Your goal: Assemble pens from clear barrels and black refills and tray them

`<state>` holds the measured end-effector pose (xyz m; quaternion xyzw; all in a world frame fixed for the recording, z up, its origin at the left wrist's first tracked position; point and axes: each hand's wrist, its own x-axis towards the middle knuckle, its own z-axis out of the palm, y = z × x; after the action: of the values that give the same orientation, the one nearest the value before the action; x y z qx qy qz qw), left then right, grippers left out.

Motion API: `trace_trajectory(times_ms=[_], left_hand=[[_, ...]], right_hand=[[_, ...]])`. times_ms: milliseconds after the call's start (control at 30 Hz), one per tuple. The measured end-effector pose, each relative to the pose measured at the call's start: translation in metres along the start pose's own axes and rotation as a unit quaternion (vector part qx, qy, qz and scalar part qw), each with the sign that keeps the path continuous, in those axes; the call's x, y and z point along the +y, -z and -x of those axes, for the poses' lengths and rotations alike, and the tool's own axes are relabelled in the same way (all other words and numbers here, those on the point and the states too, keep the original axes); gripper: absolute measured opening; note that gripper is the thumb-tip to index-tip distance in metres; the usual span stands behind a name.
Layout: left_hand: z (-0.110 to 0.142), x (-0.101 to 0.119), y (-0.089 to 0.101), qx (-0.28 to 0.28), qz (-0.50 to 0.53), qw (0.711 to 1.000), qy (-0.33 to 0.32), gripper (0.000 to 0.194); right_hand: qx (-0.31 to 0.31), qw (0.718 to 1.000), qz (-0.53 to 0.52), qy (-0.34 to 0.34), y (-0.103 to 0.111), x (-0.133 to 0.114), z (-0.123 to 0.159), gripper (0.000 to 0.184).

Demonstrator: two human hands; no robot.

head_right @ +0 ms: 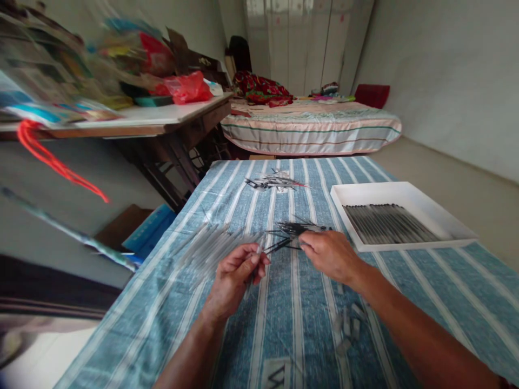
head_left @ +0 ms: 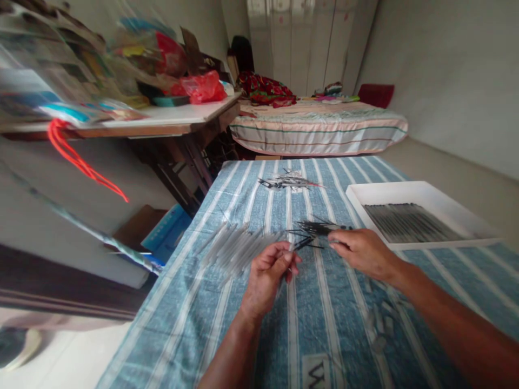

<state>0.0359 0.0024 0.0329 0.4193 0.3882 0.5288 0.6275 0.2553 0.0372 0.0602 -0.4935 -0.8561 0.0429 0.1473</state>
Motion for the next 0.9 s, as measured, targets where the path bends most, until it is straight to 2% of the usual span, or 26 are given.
trace_trajectory(times_ms=[133, 233, 333, 500, 767, 833, 900], left_hand=[[0.0, 0.0, -0.001, -0.01, 0.02, 1.0, 0.009, 0.029], [0.001, 0.0, -0.003, -0.015, 0.016, 1.0, 0.019, 0.036], [0.001, -0.002, -0.003, -0.026, 0.002, 0.999, 0.036, 0.035], [0.0, -0.005, -0.003, -0.048, -0.015, 0.997, 0.059, 0.029], [0.0, -0.005, -0.005, -0.071, -0.03, 0.994, 0.082, 0.028], [0.0, -0.007, -0.005, -0.079, -0.032, 0.993, 0.087, 0.028], [0.001, -0.009, -0.004, -0.093, -0.031, 0.991, 0.089, 0.029]], right_hand=[[-0.083, 0.992, -0.009, -0.09, -0.001, 0.029, 0.013, 0.023], [-0.136, 0.984, -0.019, -0.111, -0.002, 0.041, 0.024, 0.021], [-0.165, 0.977, -0.028, -0.135, -0.004, 0.046, 0.034, 0.02], [-0.175, 0.974, -0.031, -0.143, -0.009, 0.044, 0.046, 0.02], [-0.186, 0.971, 0.074, -0.132, -0.022, 0.036, 0.043, 0.021], [-0.169, 0.976, 0.045, -0.13, -0.022, 0.033, 0.043, 0.022], [-0.134, 0.983, -0.049, -0.119, -0.02, 0.027, 0.043, 0.021]])
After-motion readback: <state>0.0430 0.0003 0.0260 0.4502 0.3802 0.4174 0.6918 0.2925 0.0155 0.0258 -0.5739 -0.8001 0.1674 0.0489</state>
